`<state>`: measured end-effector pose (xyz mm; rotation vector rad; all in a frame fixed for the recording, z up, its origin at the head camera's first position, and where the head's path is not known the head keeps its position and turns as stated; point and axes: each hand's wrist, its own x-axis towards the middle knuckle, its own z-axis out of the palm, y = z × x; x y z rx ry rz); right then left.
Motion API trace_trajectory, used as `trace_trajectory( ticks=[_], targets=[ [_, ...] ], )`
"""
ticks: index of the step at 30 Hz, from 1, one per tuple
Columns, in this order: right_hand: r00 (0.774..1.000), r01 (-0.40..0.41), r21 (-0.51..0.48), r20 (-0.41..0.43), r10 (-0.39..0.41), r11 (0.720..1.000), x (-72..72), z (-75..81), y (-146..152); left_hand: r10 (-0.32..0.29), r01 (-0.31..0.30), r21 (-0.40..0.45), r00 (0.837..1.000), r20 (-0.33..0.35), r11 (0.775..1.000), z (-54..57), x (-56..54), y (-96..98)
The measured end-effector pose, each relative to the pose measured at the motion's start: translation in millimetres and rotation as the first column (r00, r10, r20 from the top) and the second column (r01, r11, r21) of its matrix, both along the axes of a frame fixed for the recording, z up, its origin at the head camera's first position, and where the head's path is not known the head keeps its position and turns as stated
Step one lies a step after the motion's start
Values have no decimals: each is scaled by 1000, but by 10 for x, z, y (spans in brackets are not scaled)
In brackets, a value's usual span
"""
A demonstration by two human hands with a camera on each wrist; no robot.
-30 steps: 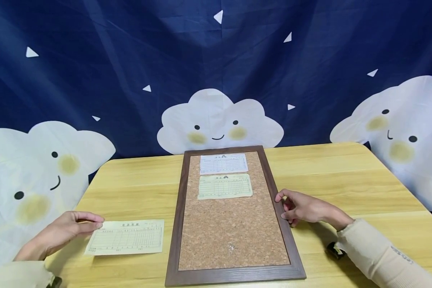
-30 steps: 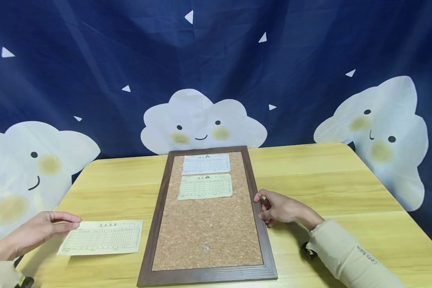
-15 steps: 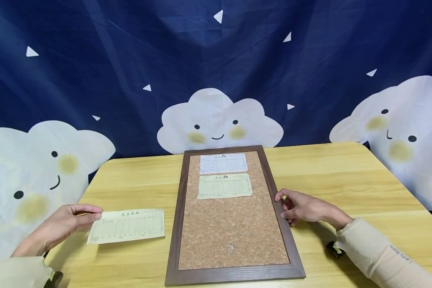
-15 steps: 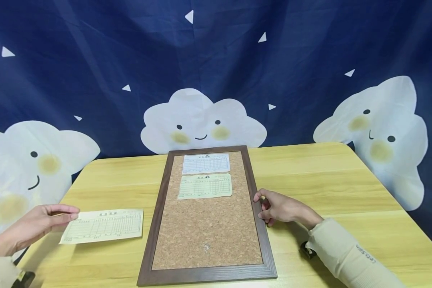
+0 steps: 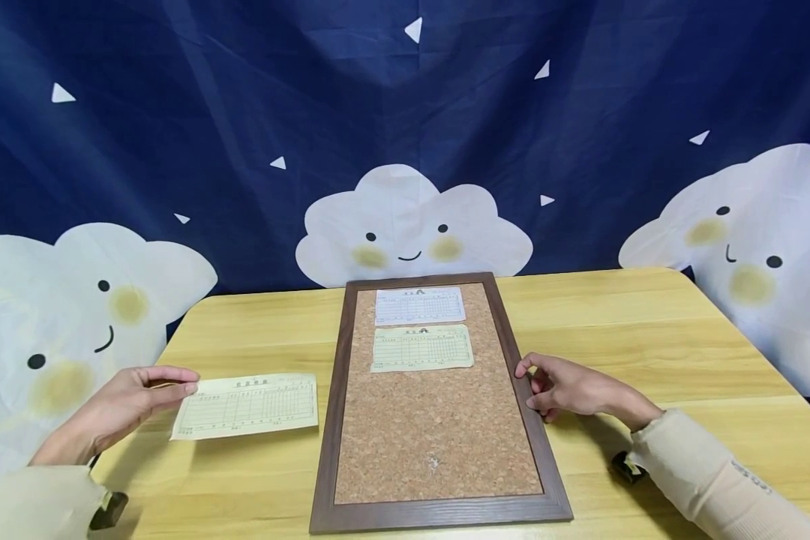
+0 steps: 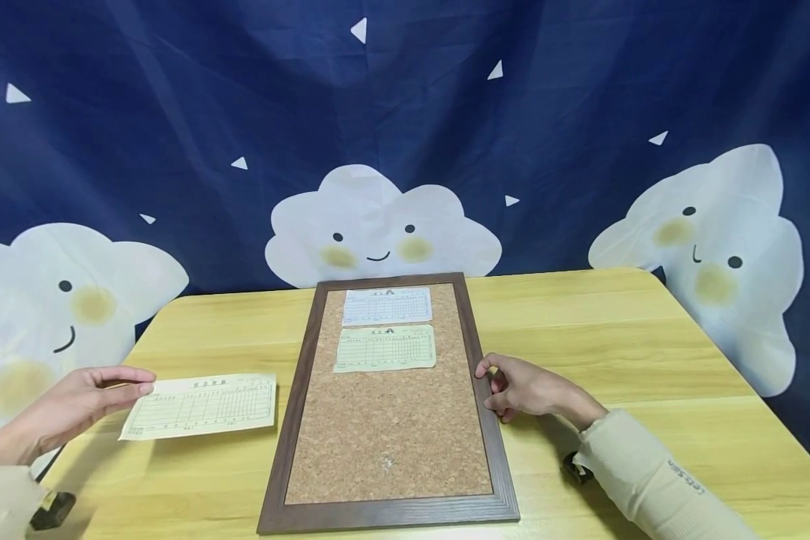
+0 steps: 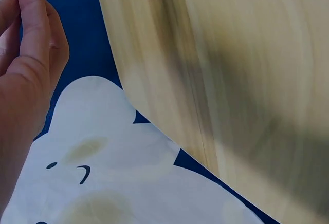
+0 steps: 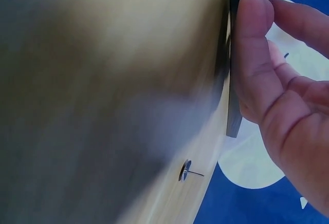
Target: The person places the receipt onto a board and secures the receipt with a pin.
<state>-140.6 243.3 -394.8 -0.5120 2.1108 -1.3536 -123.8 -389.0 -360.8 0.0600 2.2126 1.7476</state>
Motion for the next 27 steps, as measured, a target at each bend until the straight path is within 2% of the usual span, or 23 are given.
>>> trace_trajectory(
  ticks=[3,13,27],
  targets=[
    [1000,7,26,-29,-6,1000,-16,27,-13,-8,8,57,1000,-11,998,2,7,23],
    [997,32,13,-70,-31,999,-47,95,-84,-19,21,136,1000,-15,990,-1,4,80],
    [994,65,24,-90,-63,998,-100,157,-154,12,-9,154,1000,-22,988,-1,-34,171]
  ],
)
